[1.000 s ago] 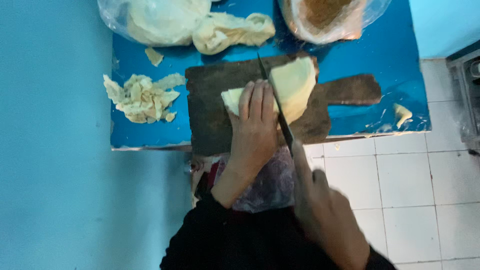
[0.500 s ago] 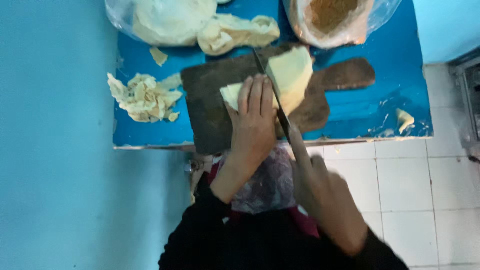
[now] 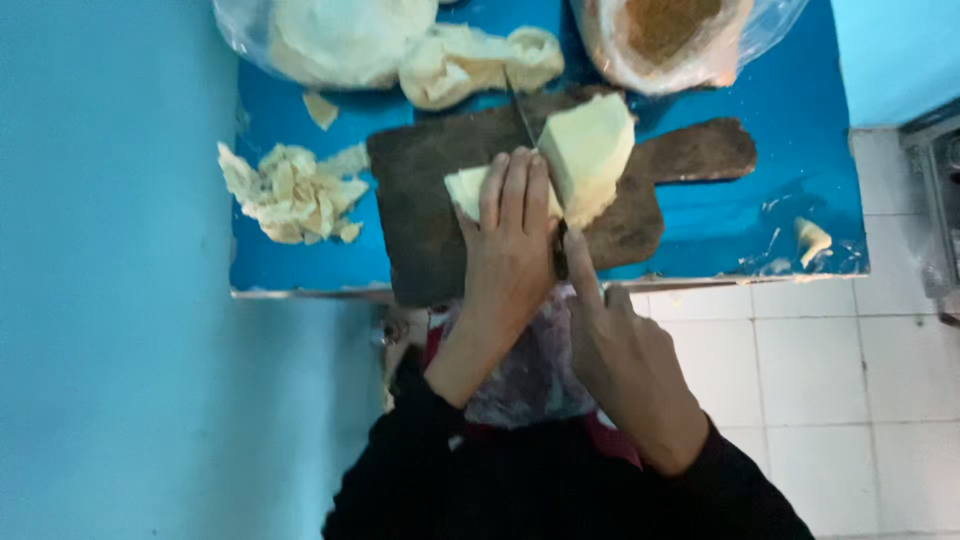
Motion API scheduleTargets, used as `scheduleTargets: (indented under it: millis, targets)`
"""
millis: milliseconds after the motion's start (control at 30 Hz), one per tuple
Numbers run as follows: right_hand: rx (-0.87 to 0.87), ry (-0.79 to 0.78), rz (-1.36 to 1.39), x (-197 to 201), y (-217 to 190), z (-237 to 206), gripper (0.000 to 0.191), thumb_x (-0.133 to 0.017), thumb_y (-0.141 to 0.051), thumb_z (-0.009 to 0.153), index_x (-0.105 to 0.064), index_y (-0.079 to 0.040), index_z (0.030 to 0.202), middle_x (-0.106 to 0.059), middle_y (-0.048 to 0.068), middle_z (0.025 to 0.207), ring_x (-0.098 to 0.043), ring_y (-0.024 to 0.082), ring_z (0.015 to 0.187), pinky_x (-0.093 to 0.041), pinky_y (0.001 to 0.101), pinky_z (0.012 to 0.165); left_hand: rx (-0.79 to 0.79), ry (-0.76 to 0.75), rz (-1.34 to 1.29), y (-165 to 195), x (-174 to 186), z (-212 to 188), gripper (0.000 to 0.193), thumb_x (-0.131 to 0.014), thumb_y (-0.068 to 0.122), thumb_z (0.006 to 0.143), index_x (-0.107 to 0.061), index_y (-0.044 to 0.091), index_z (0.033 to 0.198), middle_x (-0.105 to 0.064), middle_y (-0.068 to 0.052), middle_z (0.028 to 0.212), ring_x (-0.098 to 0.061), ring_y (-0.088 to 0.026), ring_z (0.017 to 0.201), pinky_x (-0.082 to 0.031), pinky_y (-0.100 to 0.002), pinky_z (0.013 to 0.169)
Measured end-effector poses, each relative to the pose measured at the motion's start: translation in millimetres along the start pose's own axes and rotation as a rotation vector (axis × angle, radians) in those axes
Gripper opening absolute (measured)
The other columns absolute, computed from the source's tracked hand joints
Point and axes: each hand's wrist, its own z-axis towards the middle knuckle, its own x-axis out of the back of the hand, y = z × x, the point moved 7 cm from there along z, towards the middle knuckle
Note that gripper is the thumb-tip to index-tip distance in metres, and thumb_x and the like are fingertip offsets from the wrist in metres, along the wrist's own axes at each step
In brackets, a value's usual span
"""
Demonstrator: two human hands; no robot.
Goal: The person peels thin, round dough sheets one at a time and stacks them into a pile on a wooden board. They then cut the stacked dough into wedge pieces with a knife and handle the cut pieces on the table.
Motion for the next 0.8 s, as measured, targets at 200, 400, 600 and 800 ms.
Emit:
scheduleTargets:
  millis: [200,400,600,800]
  targets:
    - [-0.260,-0.279,-0.026,-10,18,-39,0.088,-0.065,-0.014,0.086,-0.026,-0.018,0.164,-0.064,0.017,0.077,-0.064,0.032,0.053,-0.054,0.0438,0.045,0.030,-0.002,0.063,2,0,2,0.068,-0.066,0.028,0.099,-0.037,0.003,0.155,-0.038,-0.012,0.161,-0.031,-0.032,0.154,-0.044,-0.072,0.109]
    - [-0.131,-0.179,0.030,-17,23,-41,0.086,-0.063,-0.010,0.085,-0.023,-0.015,0.162,-0.066,0.019,0.083,-0.065,0.034,0.053,-0.053,0.0453,0.043,0.004,0.017,0.074,2,2,1,0.068,-0.065,0.028,0.098,-0.037,0.002,0.155,-0.036,-0.014,0.161,-0.031,-0.032,0.153,-0.044,-0.072,0.107]
    - [-0.395,-0.339,-0.030,-28,48,-130,0.086,-0.066,-0.022,0.090,-0.027,-0.025,0.166,-0.065,0.016,0.074,-0.067,0.033,0.053,-0.056,0.0463,0.049,0.000,0.040,0.075,1,3,-1,0.068,-0.063,0.029,0.103,-0.034,0.003,0.158,-0.033,-0.013,0.164,-0.026,-0.032,0.157,-0.043,-0.073,0.111]
    - [-0.528,-0.370,-0.010,-3,82,-162,0.072,-0.064,-0.024,0.094,-0.034,-0.022,0.160,-0.064,0.017,0.075,-0.066,0.032,0.057,-0.055,0.0461,0.052,-0.018,0.037,0.035,4,10,-3,0.072,-0.062,0.028,0.102,-0.029,0.003,0.161,-0.030,-0.016,0.167,-0.024,-0.034,0.158,-0.035,-0.076,0.113]
